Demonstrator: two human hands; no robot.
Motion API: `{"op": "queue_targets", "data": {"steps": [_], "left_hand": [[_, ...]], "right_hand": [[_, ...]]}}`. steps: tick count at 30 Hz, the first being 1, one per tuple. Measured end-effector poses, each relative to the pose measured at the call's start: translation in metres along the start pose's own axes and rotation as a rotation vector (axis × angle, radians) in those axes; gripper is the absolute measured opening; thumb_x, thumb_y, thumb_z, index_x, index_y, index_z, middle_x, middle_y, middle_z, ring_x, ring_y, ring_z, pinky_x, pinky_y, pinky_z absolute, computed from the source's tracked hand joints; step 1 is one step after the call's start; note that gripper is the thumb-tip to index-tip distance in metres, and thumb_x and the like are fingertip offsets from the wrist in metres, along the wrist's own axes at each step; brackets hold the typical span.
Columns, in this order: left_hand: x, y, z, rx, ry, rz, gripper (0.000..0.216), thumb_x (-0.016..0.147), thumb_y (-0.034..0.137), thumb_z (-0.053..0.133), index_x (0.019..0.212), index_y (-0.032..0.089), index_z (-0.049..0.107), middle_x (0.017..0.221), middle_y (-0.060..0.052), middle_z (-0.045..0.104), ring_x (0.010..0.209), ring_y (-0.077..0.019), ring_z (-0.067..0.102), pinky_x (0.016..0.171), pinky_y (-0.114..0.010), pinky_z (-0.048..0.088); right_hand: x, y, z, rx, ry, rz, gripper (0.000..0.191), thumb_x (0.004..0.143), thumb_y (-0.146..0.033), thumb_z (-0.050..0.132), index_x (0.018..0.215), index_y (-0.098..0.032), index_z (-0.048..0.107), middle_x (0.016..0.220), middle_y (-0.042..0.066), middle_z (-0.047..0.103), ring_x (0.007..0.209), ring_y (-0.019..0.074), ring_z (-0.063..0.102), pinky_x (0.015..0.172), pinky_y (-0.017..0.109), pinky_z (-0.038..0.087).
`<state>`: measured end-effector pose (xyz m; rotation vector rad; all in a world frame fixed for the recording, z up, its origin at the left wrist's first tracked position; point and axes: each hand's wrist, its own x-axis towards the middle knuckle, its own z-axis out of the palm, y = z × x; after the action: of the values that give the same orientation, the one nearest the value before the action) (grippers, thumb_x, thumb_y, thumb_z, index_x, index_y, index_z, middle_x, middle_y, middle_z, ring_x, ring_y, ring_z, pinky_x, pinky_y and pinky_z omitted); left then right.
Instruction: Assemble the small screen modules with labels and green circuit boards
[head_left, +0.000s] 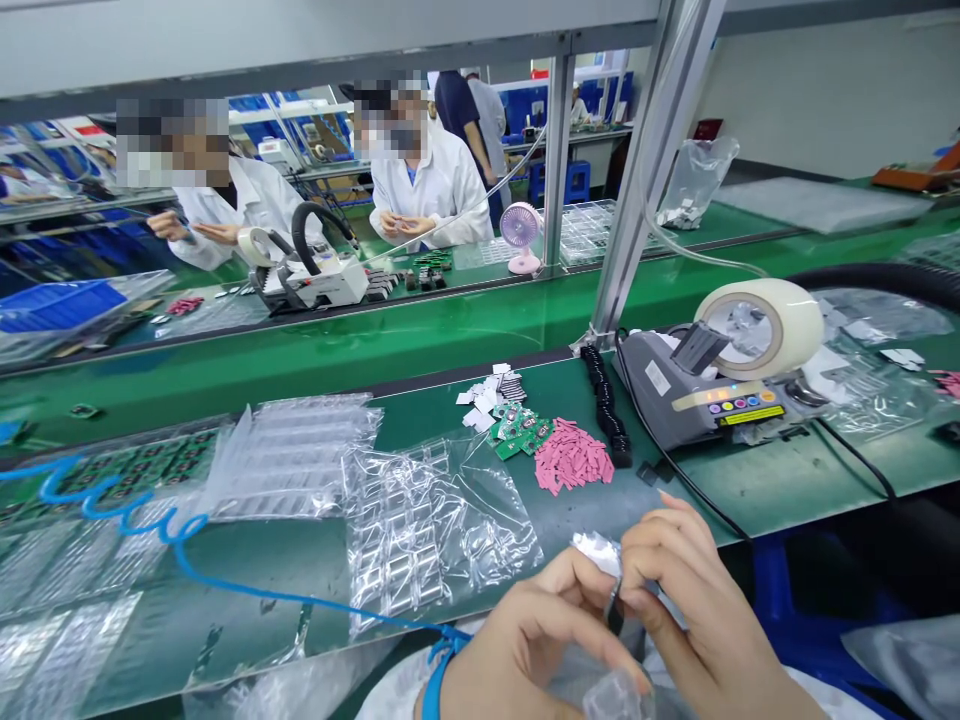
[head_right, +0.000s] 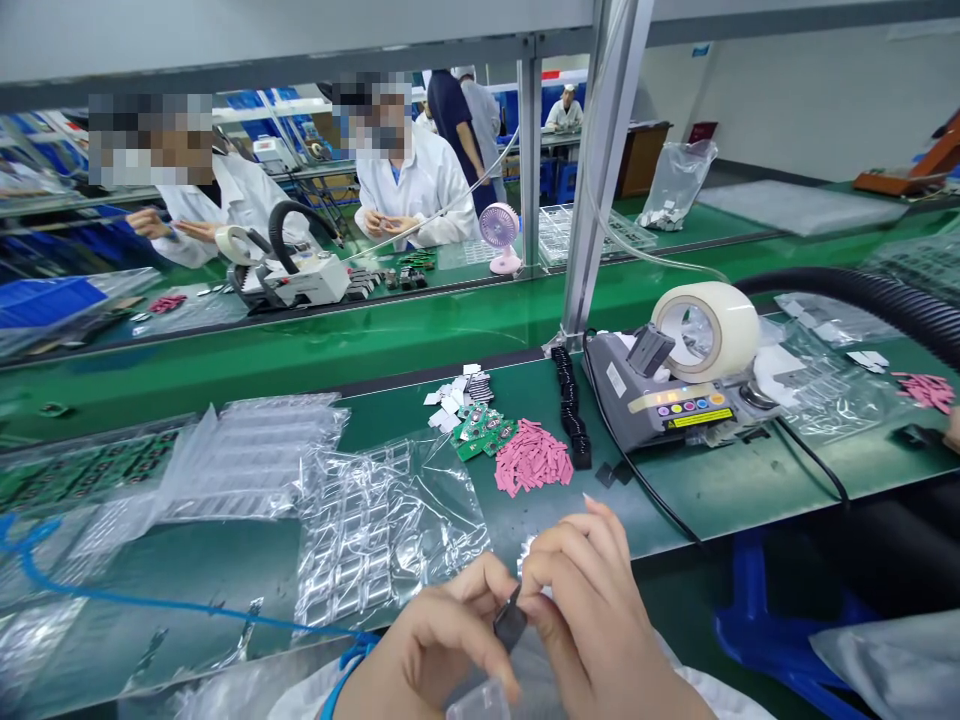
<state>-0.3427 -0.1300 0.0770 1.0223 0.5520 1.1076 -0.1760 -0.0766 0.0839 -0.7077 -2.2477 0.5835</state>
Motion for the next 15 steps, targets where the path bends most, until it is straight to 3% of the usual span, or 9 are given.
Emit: {"op": "queue_targets", "data": {"steps": [5,8,15], "left_hand": [[0.0,-0.001,-0.001,-0.012,0.012,-0.004,0.03,0.064,0.048,0.07,0.089,0.032,0.074,0.098,-0.005,0.04,0.1,-0.0216,0.043,0.093,-0.035,0.031],[-0.002,-0.008,-0.003,-0.026,0.04,0.01,0.031,0.062,0.05,0.071,0.087,0.033,0.074,0.098,-0.005,0.041,0.1,-0.0217,0.044,0.091,-0.034,0.033],[-0.012,-0.019,-0.005,-0.039,0.145,-0.044,0.037,0.054,0.057,0.072,0.083,0.033,0.074,0.1,-0.005,0.047,0.101,-0.0211,0.047,0.098,-0.039,0.031]], "right_hand": [[0.004,-0.002,0.001,0.009,0.085,0.015,0.017,0.094,-0.024,0.04,0.078,-0.021,0.044,0.072,-0.003,0.05,0.071,0.0133,0.052,0.099,0.037,0.023],[0.007,-0.001,-0.001,0.014,0.068,0.019,0.02,0.093,-0.027,0.042,0.075,-0.022,0.046,0.069,-0.004,0.053,0.068,0.0113,0.056,0.098,0.028,0.026],[0.007,0.017,0.005,0.027,0.099,-0.096,0.024,0.091,-0.037,0.048,0.071,-0.023,0.052,0.063,-0.006,0.058,0.064,0.0084,0.062,0.096,0.015,0.037]]}}
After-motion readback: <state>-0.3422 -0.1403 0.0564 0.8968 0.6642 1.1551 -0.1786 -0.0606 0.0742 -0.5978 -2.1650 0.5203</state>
